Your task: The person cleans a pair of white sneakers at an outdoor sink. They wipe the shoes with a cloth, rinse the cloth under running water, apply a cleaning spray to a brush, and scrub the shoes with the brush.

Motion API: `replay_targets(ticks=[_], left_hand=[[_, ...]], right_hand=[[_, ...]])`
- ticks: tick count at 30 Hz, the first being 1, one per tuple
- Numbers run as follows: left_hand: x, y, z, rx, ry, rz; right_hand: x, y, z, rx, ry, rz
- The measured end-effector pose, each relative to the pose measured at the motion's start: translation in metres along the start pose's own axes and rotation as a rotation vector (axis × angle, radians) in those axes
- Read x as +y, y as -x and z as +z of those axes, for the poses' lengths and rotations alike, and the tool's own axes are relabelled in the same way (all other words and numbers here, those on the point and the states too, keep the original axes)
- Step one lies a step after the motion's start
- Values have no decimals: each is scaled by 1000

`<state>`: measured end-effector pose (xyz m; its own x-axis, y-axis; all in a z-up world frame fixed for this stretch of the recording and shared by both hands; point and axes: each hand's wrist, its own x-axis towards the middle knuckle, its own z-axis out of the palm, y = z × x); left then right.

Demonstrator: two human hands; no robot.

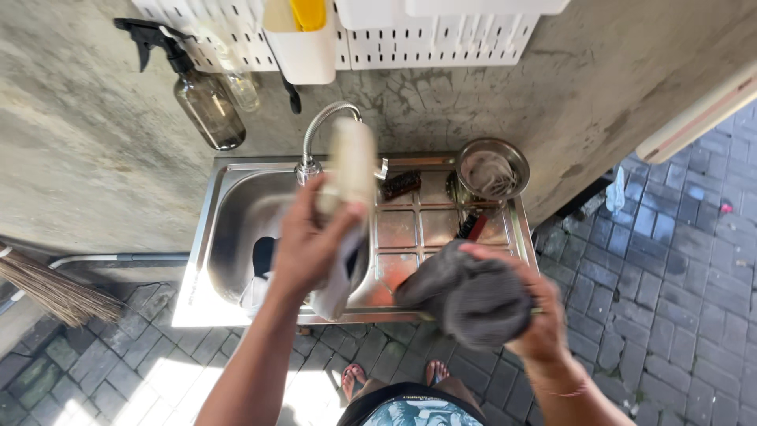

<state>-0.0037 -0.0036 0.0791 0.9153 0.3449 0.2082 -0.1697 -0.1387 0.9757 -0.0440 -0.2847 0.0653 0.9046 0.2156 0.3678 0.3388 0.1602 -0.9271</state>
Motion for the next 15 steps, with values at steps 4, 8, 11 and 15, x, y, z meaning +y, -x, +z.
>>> replay_targets(ticks=[4, 8, 11, 15], left_hand=[[-35, 0, 52, -355, -464, -32], [-106, 3, 103, -565, -772, -35], [-157, 7, 137, -607, -858, 11], [-166, 17, 166, -621, -871, 101]], right_hand=[[-56, -31, -27, 4, 228, -32], [-46, -76, -64, -262, 480, 0], [-56, -109, -85, -295, 858, 59], [-106, -149, -55, -274, 981, 203]])
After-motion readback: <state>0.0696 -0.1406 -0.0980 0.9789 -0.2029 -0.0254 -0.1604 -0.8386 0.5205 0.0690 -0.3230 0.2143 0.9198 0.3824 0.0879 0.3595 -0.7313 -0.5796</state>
